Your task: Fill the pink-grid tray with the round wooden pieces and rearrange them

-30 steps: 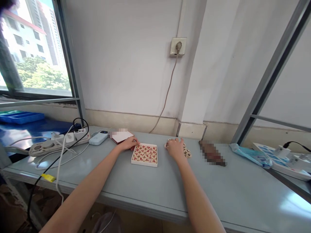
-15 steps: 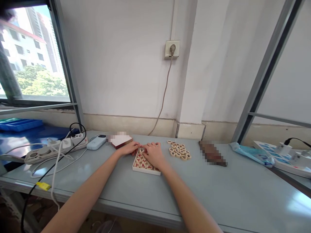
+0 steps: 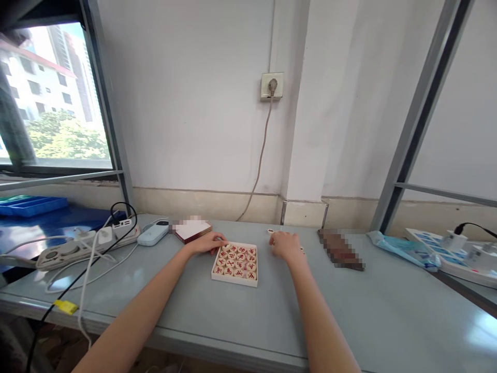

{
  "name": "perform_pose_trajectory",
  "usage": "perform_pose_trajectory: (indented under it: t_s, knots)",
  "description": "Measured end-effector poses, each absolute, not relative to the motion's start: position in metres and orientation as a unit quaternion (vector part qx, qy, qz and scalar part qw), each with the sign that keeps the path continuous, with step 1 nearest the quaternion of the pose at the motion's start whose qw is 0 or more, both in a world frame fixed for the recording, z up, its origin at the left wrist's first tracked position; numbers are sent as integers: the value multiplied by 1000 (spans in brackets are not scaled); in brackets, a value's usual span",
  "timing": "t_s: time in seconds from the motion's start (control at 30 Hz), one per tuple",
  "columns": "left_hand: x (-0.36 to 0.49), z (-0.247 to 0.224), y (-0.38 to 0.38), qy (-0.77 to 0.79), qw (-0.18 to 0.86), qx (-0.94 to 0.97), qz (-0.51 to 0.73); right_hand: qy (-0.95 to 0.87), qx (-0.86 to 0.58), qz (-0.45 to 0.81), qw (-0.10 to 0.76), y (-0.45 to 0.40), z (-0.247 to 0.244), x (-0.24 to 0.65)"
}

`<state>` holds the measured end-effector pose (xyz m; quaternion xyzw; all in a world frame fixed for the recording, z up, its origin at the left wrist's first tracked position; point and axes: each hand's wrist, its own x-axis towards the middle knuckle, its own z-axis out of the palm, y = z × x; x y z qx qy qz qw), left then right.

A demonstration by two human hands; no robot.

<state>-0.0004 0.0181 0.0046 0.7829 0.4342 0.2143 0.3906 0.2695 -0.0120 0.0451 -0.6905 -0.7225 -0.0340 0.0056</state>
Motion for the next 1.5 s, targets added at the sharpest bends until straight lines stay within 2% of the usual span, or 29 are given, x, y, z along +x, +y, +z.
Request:
perform_pose_trajectory:
  t_s: [0.17, 0.5, 0.6, 0.7, 0.8, 1.03, 1.5]
  knots:
    - [0, 5, 18, 436, 399, 777, 218, -735, -675, -65, 1, -13, 42, 268]
    - [0, 4, 20, 423, 401, 782, 221, -723, -689, -46, 1, -7, 38, 277]
    - [0, 4, 21, 425, 403, 781, 217, -745, -665, -23, 51, -9, 42, 271]
    - [0, 4, 21, 421, 402, 783, 218, -786, -603, 13, 137, -16, 48, 255]
    - [0, 4, 20, 427, 394, 785, 217, -825, -531, 4, 194, -24, 48, 233]
    - [0, 4, 21, 429, 383, 789, 217, -862, -464, -90, 186, -29, 30, 203]
    - [-1, 2, 23, 429, 372, 797, 207, -865, -462, -69, 184, -25, 27, 206]
